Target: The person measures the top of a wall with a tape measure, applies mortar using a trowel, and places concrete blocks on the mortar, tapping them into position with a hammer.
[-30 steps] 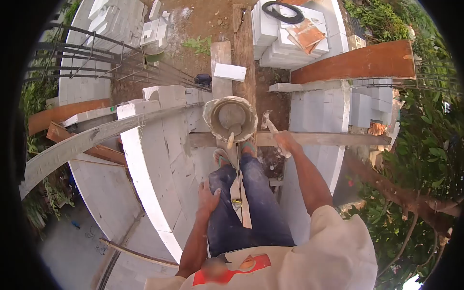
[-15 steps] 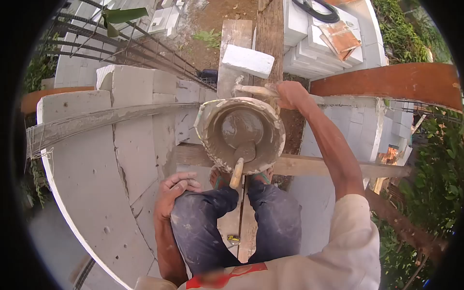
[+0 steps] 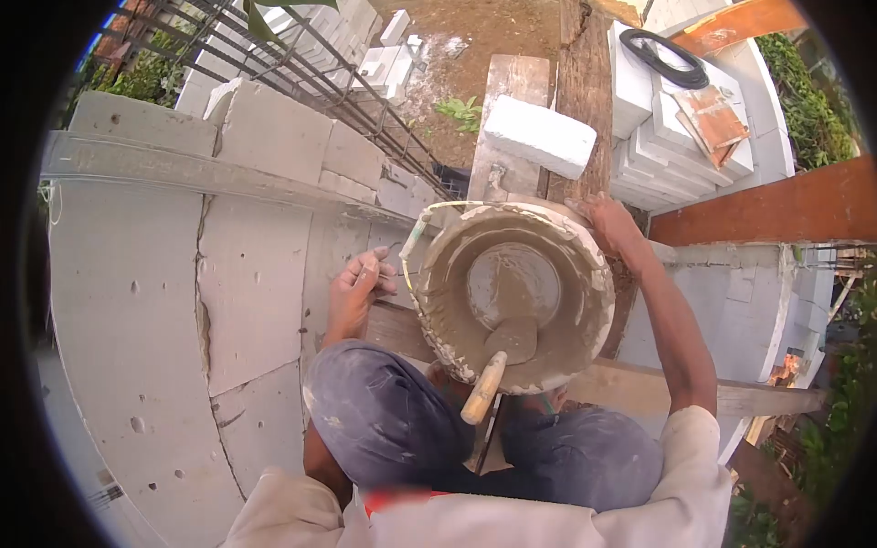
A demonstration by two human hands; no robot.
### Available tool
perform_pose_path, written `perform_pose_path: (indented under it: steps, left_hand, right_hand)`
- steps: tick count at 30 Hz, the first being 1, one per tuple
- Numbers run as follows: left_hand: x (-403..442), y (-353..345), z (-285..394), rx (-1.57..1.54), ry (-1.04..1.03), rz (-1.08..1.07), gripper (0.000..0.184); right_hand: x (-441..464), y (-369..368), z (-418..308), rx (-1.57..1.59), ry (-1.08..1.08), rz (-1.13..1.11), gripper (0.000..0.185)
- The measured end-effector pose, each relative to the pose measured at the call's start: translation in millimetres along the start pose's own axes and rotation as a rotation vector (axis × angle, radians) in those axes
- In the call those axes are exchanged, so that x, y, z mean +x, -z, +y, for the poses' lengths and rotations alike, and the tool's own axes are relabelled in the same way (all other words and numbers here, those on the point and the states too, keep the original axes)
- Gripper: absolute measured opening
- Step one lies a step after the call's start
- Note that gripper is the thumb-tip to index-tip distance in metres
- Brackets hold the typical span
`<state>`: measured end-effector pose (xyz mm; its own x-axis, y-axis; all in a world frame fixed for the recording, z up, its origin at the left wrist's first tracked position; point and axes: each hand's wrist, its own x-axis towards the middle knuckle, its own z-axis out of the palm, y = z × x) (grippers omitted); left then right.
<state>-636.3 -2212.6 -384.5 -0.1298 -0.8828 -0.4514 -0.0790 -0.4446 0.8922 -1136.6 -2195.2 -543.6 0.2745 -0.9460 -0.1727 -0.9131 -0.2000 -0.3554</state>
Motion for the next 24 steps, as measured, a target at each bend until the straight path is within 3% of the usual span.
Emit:
perform_pose_path:
  steps: [1, 2, 3, 5, 7, 9, 13, 14, 16, 19, 23, 24]
  left_hand:
    - [3.4, 0.3, -0.3, 0.011, -0.008, 0.004, 0.042]
    - [4.3, -1.3, 0.3, 0.025, -0.026, 0.007, 0.042]
    - [4.9, -2.8, 1.1, 0.040, -0.057, 0.012, 0.043]
    - [6.4, -6.0, -5.7, 0.033, -0.053, 0.015, 0.044]
    - [3.5, -9.7, -7.9, 0.042, -0.062, 0.034, 0.044]
    - [-2.3, -13.6, -7.4, 0.084, -0.009, -0.024, 0.051]
    - [2.5, -14.6, -8.1, -0.061, 0.041, -0.171, 0.058]
    - [4.3, -15.3, -5.5, -0.044, 0.088, -0.233, 0.060]
    - [9.3, -16.6, -2.7, -0.030, 0.126, -0.294, 0.061]
    - [19.8, -16.5, -13.2, -0.129, 0.189, -0.357, 0.056]
    - [24.6, -20.7, -8.6, -0.124, 0.111, -0.437, 0.046]
    - [20.7, -25.5, -2.3, -0.128, 0.086, -0.437, 0.041]
  right_hand:
    - [-6.7, 29.9, -20.7, -0.100, -0.105, -0.083, 0.055]
    - [-11.6, 46.1, -31.0, -0.049, -0.109, 0.013, 0.054]
    - [-22.7, 71.3, -59.5, 0.042, -0.074, 0.302, 0.046]
    - [-40.7, 127.0, -124.3, 0.408, -0.147, 0.423, 0.030]
    - [-62.5, 159.0, -185.9, 0.652, -0.131, 0.258, 0.024]
    - [-66.3, 165.2, -230.8, 0.724, 0.028, -0.105, 0.040]
    - [-65.2, 107.3, -277.5, 0.372, 0.010, -0.589, 0.073]
    - [-62.9, 101.7, -279.3, 0.366, 0.009, -0.580, 0.073]
    - [-56.7, 97.6, -281.2, 0.333, -0.040, -0.776, 0.077]
    - [-62.2, 100.5, -277.6, 0.364, -0.062, -0.637, 0.064]
    - [-71.0, 151.7, -250.7, 0.387, -0.070, -0.704, 0.044]
    - [-78.5, 154.5, -242.2, 0.282, -0.030, -0.574, 0.040]
